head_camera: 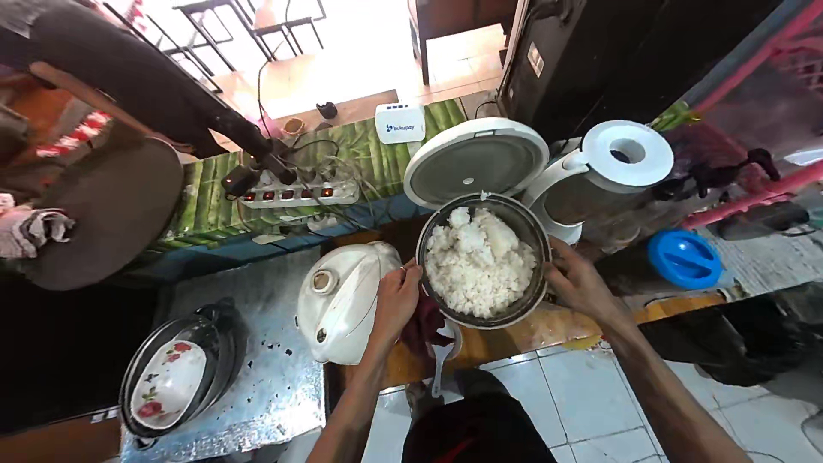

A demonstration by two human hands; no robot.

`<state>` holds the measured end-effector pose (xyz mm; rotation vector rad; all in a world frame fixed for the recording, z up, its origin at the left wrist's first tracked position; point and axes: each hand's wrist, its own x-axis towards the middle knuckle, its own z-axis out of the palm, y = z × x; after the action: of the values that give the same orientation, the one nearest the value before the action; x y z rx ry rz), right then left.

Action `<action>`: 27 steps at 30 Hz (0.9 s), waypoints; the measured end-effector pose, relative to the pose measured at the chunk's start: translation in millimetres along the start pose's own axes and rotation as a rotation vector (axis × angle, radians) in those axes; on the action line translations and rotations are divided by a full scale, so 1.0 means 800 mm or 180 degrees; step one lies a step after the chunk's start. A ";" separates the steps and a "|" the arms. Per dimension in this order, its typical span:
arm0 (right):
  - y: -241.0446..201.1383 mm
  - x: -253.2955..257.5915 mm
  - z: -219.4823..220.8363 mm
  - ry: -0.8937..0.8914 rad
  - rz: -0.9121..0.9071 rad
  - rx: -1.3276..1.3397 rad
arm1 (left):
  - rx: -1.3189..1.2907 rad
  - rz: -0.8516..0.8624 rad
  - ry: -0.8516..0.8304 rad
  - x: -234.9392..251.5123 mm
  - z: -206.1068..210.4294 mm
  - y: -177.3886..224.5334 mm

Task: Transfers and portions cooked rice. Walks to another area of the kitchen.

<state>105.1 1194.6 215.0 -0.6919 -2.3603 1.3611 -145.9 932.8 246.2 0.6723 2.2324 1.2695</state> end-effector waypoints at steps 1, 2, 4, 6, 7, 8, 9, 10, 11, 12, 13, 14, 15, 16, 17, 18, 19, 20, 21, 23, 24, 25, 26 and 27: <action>0.014 0.007 0.004 -0.0036 0.0032 0.0059 | 0.0067 -0.0019 -0.0012 0.006 0.004 -0.002; 0.026 0.011 0.008 -0.0066 0.0083 0.0109 | 0.0130 -0.0034 -0.0037 0.010 0.008 -0.006; 0.040 0.018 0.011 -0.0149 0.0200 0.0171 | 0.0245 -0.0122 -0.0061 0.018 0.016 -0.011; 0.044 0.027 0.010 -0.0279 0.0326 0.0174 | 0.0334 -0.0312 -0.0084 0.024 0.022 -0.015; 0.046 0.032 0.010 -0.0366 0.0382 0.0132 | 0.0359 -0.0422 -0.0089 0.027 0.024 -0.017; 0.051 0.037 0.011 -0.0438 0.0420 0.0057 | 0.0373 -0.0501 -0.0070 0.031 0.027 -0.021; 0.057 0.042 0.013 -0.0487 0.0446 -0.0034 | 0.0399 -0.0555 -0.0058 0.035 0.031 -0.026; 0.064 0.046 0.015 -0.0532 0.0488 -0.0133 | 0.0456 -0.0602 -0.0062 0.038 0.035 -0.030; 0.070 0.047 0.017 -0.0579 0.0561 -0.0230 | 0.0526 -0.0650 -0.0084 0.039 0.038 -0.034; 0.074 0.048 0.020 -0.0600 0.0638 -0.0286 | 0.0612 -0.0690 -0.0110 0.040 0.039 -0.036; 0.075 0.048 0.022 -0.0619 0.0711 -0.0344 | 0.0718 -0.0697 -0.0133 0.039 0.038 -0.036; 0.073 0.048 0.022 -0.0626 0.0778 -0.0415 | 0.0824 -0.0661 -0.0142 0.036 0.035 -0.033; 0.069 0.048 0.021 -0.0654 0.0849 -0.0478 | 0.0870 -0.0597 -0.0143 0.032 0.029 -0.027; 0.064 0.048 0.018 -0.0689 0.0940 -0.0511 | 0.0813 -0.0533 -0.0152 0.025 0.019 -0.015; 0.058 0.049 0.012 -0.0699 0.0995 -0.0478 | 0.0692 -0.0473 -0.0138 0.020 0.008 0.002; 0.051 0.049 0.004 -0.0627 0.0985 -0.0334 | 0.0560 -0.0406 -0.0096 0.014 -0.004 0.021; 0.043 0.050 -0.005 -0.0459 0.0932 -0.0167 | 0.0456 -0.0311 -0.0027 0.009 -0.014 0.039; 0.034 0.052 -0.015 -0.0260 0.0839 -0.0092 | 0.0408 -0.0186 0.0059 0.005 -0.025 0.057; 0.023 0.053 -0.024 -0.0040 0.0662 -0.0036 | 0.0429 -0.0022 0.0148 0.000 -0.033 0.074; -0.003 0.052 -0.038 0.0346 0.0103 -0.0030 | 0.0655 0.0552 0.0314 -0.006 -0.047 0.108; -0.024 0.056 -0.047 0.0539 -0.0241 -0.0193 | 0.0817 0.0862 0.0351 -0.003 -0.053 0.127; -0.046 0.060 -0.054 0.0764 -0.0547 -0.0356 | 0.1019 0.1141 0.0377 0.003 -0.056 0.146; -0.068 0.067 -0.062 0.0930 -0.0796 -0.0550 | 0.1238 0.1375 0.0411 0.014 -0.057 0.164; -0.089 0.082 -0.069 0.1049 -0.0987 -0.0723 | 0.1481 0.1543 0.0439 0.030 -0.056 0.181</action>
<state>60.9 1239.8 306.8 -0.5320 -2.2535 0.7923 -166.1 984.2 389.2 1.4055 2.6058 1.0172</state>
